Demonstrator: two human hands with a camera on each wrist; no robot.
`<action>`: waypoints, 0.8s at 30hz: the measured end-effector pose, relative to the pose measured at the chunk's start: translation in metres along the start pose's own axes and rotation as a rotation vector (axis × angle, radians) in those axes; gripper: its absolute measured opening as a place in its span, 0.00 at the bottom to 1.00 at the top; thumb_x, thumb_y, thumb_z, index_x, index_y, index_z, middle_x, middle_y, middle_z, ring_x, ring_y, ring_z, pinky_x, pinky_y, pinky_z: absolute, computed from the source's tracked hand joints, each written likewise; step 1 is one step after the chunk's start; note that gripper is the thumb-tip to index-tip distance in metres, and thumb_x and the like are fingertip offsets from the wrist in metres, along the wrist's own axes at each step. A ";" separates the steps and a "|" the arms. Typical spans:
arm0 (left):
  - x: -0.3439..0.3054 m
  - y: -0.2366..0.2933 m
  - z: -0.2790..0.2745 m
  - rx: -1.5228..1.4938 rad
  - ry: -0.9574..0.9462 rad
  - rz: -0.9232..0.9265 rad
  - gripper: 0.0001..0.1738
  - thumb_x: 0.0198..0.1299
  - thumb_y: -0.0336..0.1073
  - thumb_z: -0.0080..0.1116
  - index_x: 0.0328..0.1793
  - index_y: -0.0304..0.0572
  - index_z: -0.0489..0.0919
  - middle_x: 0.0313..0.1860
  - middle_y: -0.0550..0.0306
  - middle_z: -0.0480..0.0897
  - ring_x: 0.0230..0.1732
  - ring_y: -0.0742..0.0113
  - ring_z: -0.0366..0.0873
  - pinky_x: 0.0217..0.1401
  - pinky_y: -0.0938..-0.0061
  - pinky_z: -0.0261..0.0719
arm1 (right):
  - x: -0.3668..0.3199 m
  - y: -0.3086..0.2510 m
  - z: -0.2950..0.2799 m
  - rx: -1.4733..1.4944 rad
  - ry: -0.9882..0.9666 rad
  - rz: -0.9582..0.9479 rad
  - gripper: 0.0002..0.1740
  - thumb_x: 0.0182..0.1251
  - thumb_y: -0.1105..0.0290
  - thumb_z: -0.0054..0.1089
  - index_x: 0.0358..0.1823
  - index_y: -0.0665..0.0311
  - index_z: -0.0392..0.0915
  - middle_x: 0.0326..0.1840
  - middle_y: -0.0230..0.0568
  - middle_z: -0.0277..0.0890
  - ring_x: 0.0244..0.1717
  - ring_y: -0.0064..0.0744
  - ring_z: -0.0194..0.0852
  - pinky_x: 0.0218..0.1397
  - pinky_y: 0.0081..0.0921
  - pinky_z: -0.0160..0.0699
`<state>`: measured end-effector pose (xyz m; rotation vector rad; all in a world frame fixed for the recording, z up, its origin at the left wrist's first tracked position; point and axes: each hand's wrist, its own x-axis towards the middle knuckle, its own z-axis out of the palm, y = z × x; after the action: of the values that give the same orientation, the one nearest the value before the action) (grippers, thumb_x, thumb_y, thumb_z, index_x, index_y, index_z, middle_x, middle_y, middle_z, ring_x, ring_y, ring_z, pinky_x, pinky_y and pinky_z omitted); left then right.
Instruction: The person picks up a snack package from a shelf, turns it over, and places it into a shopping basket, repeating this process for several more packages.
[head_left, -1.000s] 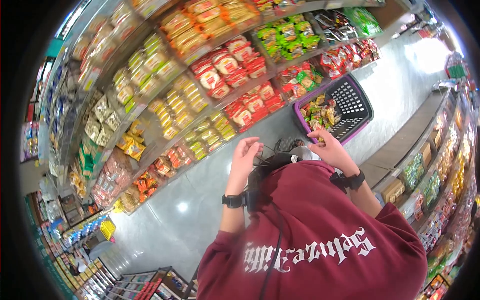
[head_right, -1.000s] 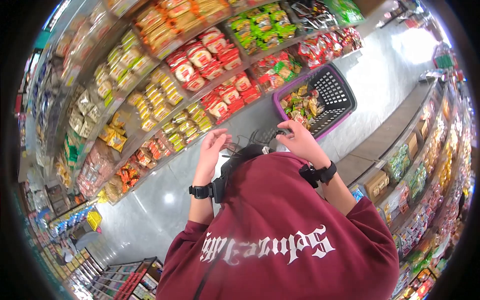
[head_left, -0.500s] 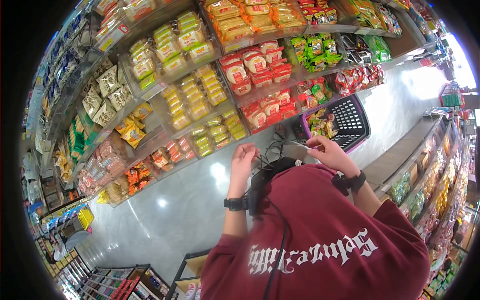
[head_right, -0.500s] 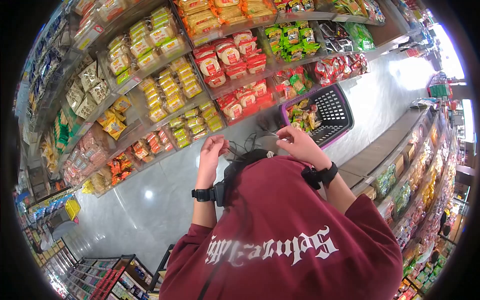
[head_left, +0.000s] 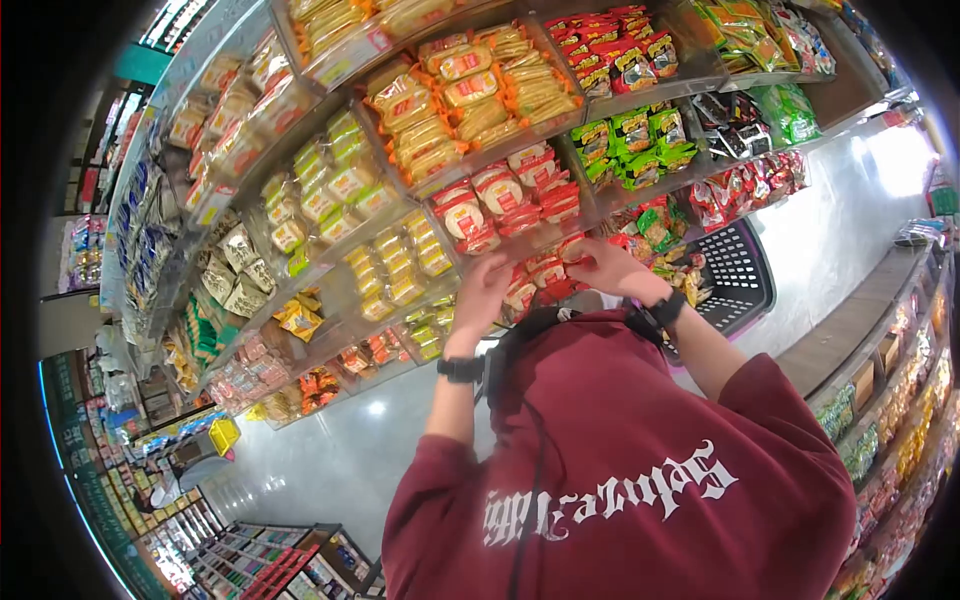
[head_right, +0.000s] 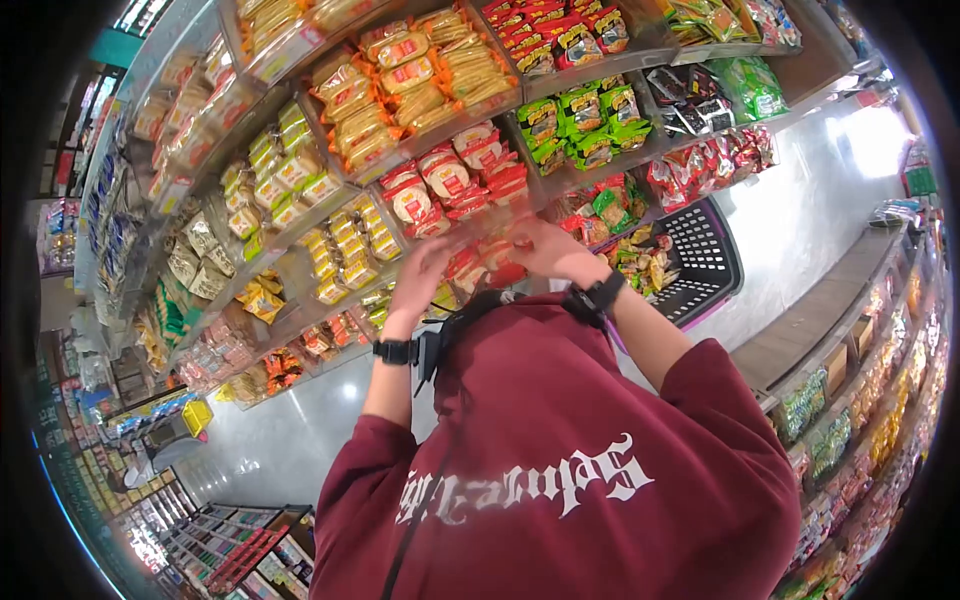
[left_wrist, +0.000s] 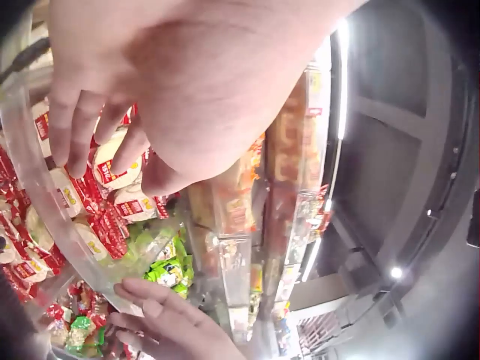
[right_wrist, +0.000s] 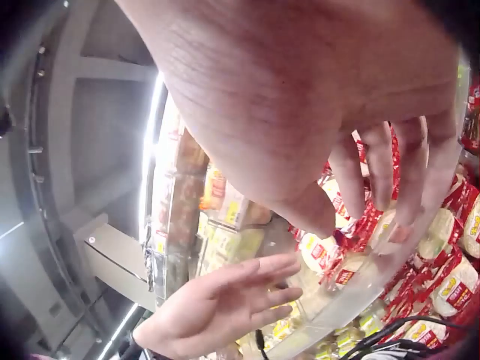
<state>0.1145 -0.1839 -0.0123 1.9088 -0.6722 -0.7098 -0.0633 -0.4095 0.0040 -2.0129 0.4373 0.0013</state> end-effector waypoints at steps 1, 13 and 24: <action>0.019 -0.009 0.007 0.084 0.011 0.035 0.21 0.71 0.43 0.64 0.64 0.37 0.84 0.61 0.44 0.85 0.57 0.53 0.86 0.65 0.67 0.80 | 0.019 0.007 -0.005 0.063 -0.091 0.032 0.16 0.69 0.60 0.66 0.50 0.64 0.85 0.56 0.48 0.85 0.58 0.49 0.84 0.61 0.39 0.81; 0.079 0.013 0.061 -0.286 0.034 -0.480 0.38 0.71 0.38 0.63 0.85 0.37 0.64 0.65 0.47 0.84 0.63 0.64 0.83 0.63 0.71 0.82 | 0.110 0.054 0.018 -0.132 -0.166 -0.295 0.16 0.67 0.62 0.63 0.48 0.67 0.84 0.54 0.57 0.82 0.70 0.57 0.72 0.72 0.49 0.73; 0.051 0.022 0.049 -0.145 0.185 -0.197 0.32 0.71 0.32 0.64 0.80 0.39 0.70 0.56 0.53 0.85 0.54 0.66 0.84 0.58 0.70 0.83 | 0.088 0.038 -0.010 -0.024 -0.034 -0.366 0.20 0.65 0.63 0.70 0.55 0.65 0.83 0.58 0.51 0.82 0.63 0.53 0.78 0.70 0.46 0.76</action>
<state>0.1107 -0.2572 -0.0203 1.8933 -0.3116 -0.6740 0.0051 -0.4603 -0.0406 -2.0876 0.0428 -0.1854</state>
